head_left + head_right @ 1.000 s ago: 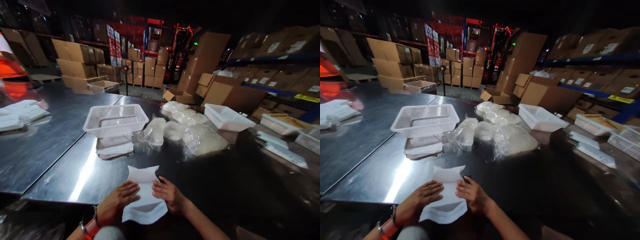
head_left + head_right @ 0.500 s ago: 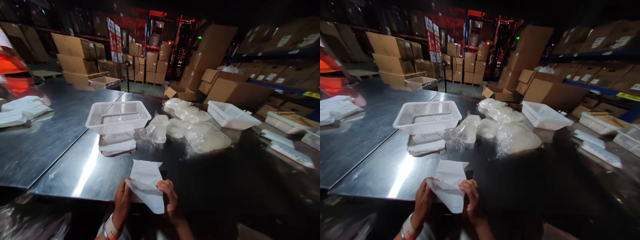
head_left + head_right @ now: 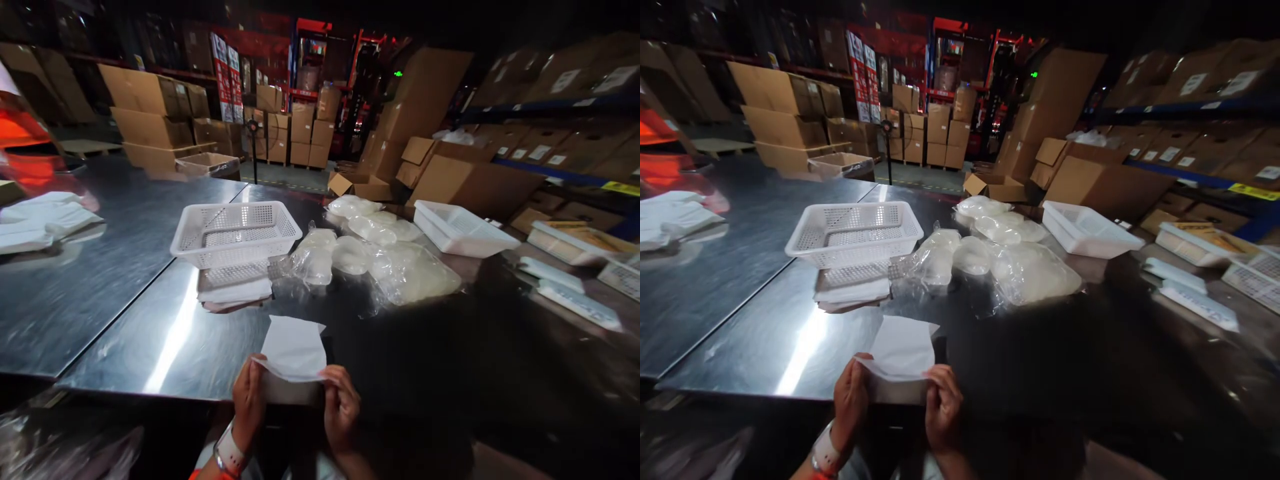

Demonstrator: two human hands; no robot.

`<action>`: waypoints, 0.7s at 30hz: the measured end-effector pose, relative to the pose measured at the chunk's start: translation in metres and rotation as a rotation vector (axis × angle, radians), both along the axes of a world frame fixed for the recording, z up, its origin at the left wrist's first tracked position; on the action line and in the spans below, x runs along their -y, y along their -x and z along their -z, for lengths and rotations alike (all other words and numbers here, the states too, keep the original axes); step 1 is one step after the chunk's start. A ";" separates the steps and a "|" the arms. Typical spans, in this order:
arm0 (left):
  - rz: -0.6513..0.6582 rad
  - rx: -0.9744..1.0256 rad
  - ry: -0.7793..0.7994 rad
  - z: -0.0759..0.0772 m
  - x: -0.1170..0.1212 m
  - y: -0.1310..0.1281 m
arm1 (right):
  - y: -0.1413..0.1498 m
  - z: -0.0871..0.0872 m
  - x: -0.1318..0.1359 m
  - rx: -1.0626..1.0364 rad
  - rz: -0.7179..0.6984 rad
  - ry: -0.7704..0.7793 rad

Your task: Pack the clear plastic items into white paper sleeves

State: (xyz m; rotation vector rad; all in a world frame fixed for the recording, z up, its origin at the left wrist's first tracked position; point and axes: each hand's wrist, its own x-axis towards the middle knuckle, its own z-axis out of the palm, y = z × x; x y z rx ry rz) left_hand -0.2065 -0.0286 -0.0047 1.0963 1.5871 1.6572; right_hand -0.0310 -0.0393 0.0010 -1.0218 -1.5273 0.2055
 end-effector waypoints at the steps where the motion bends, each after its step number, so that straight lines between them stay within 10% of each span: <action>1: -0.014 -0.028 0.014 -0.002 -0.002 -0.002 | 0.002 -0.001 -0.002 -0.019 0.057 0.023; 9: -0.068 -0.328 0.051 -0.008 -0.019 0.002 | 0.001 -0.009 -0.026 0.229 0.481 -0.034; 21: 0.119 -0.578 0.259 0.000 -0.024 0.013 | -0.007 0.002 -0.039 0.527 0.511 -0.092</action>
